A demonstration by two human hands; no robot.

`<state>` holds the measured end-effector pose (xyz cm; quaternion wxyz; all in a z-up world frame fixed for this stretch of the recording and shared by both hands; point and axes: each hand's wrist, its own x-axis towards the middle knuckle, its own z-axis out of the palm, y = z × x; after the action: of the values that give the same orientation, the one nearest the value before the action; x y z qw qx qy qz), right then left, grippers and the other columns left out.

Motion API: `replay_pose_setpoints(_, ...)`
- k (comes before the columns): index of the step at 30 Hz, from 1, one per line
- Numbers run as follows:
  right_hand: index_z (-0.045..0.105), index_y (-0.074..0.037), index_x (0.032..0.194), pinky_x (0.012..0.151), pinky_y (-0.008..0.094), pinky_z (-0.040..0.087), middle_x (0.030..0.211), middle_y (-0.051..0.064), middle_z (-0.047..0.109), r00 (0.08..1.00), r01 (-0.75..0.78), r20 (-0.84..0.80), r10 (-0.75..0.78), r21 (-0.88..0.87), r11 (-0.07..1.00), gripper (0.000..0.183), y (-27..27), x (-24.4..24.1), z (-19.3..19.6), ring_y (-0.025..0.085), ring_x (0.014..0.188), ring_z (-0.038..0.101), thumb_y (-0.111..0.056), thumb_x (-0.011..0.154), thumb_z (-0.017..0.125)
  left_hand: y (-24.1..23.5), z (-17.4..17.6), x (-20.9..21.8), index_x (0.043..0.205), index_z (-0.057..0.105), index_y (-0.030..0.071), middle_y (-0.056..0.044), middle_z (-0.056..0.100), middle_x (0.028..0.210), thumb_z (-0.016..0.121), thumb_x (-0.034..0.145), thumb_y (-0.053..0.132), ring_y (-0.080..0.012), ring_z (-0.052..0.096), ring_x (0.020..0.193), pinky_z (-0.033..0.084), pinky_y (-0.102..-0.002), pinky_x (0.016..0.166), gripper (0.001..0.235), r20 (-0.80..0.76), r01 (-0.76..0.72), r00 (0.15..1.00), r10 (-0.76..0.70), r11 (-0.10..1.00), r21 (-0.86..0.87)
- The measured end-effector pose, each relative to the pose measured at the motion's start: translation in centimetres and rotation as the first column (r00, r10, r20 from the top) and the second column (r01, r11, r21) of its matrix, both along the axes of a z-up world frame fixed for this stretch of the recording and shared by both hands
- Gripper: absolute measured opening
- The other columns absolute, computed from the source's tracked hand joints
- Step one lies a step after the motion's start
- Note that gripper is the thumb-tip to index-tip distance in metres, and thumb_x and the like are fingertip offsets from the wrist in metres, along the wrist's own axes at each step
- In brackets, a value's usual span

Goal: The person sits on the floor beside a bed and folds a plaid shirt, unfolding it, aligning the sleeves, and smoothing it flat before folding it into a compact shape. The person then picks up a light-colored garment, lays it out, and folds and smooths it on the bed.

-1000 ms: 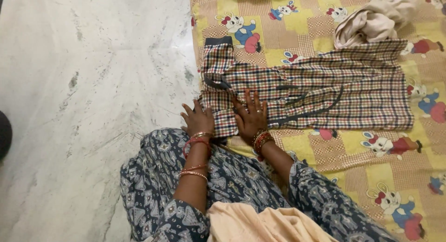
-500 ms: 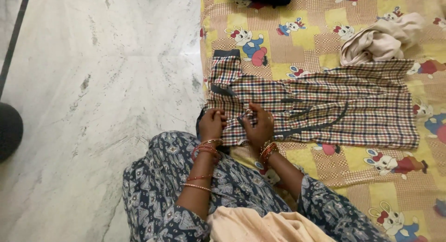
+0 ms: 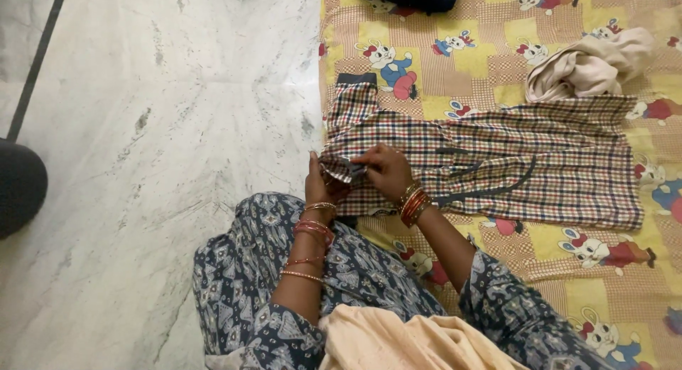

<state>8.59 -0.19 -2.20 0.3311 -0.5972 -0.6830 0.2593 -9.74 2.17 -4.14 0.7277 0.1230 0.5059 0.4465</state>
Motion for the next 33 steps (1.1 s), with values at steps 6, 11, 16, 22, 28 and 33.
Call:
replay_pose_setpoints(6,0.083,-0.023,0.097,0.107,0.058,0.032,0.105,0.0,0.07,0.98,-0.102,0.18,0.084,0.097,0.99,0.032,-3.5,0.0,-2.5,0.02,0.106,0.062,-0.002,0.082,0.064,0.4,-3.7,-1.2,0.122,0.059,0.008,-0.012,0.066,0.106,0.067,0.089,0.036,-0.0263,0.066,0.085,0.057,-0.049,0.07,0.045,-0.542,0.103,0.834,-0.098,0.994,-0.022)
replay_pose_setpoints(11,0.082,-0.019,0.091,0.123,0.063,0.022,0.111,0.002,0.069,0.984,-0.003,0.176,-0.01,0.072,0.997,0.03,-3.9,0.1,-3.0,0.019,0.116,0.062,-0.003,0.081,0.058,-2.3,1.2,-0.4,0.132,0.057,0.009,-0.013,0.061,0.121,0.07,0.084,0.002,-0.0267,0.062,0.103,0.055,-0.045,0.088,0.05,-0.96,0.386,0.278,0.029,0.912,0.139)
replay_pose_setpoints(16,0.052,-0.014,0.152,0.122,0.066,0.018,0.157,0.012,0.049,0.994,0.034,0.101,-0.052,0.178,0.983,0.05,-3.1,-2.0,-1.2,0.037,0.151,0.037,-0.035,0.108,0.041,-2.7,-1.1,2.3,0.153,0.041,0.013,-0.008,0.034,0.165,0.051,0.105,0.036,-0.0307,0.025,0.156,0.028,-0.065,0.118,0.054,-0.863,0.866,-0.255,0.435,0.499,-0.004)
replay_pose_setpoints(22,0.026,-0.037,0.16,0.117,0.071,0.006,0.171,0.002,0.003,0.822,-0.043,0.55,0.149,-0.201,0.979,0.065,-2.4,-2.0,-4.2,0.031,0.157,0.0,-0.06,0.1,0.032,-3.2,-1.6,2.1,0.165,-0.001,0.031,-0.005,-0.015,0.172,0.038,0.104,0.056,-0.0392,-0.009,0.156,0.015,-0.073,0.116,0.077,-0.88,0.794,-0.467,-0.083,0.398,-0.459)
replay_pose_setpoints(28,0.021,-0.037,0.163,0.115,0.074,-0.002,0.173,0.006,-0.001,0.762,0.16,0.64,-0.101,-0.036,0.986,0.064,-3.1,6.5,-5.0,0.031,0.158,-0.004,-0.06,0.103,0.023,-3.4,0.6,2.0,0.163,-0.004,0.044,-0.012,-0.019,0.171,0.045,0.087,0.082,-0.0428,-0.009,0.156,0.016,-0.078,0.114,0.098,-0.883,0.78,-0.405,-0.235,0.415,-0.468)
replay_pose_setpoints(33,0.022,-0.04,0.161,0.118,0.073,0.0,0.174,0.007,0.003,0.737,0.236,0.656,-0.162,-0.025,0.971,0.064,-4.0,16.0,-5.5,0.034,0.159,0.003,-0.059,0.101,0.025,-3.4,0.6,1.8,0.162,-0.002,0.045,-0.014,-0.018,0.171,0.042,0.087,0.084,-0.043,-0.008,0.157,0.016,-0.078,0.112,0.095,-0.896,0.787,-0.384,-0.222,0.429,-0.443)
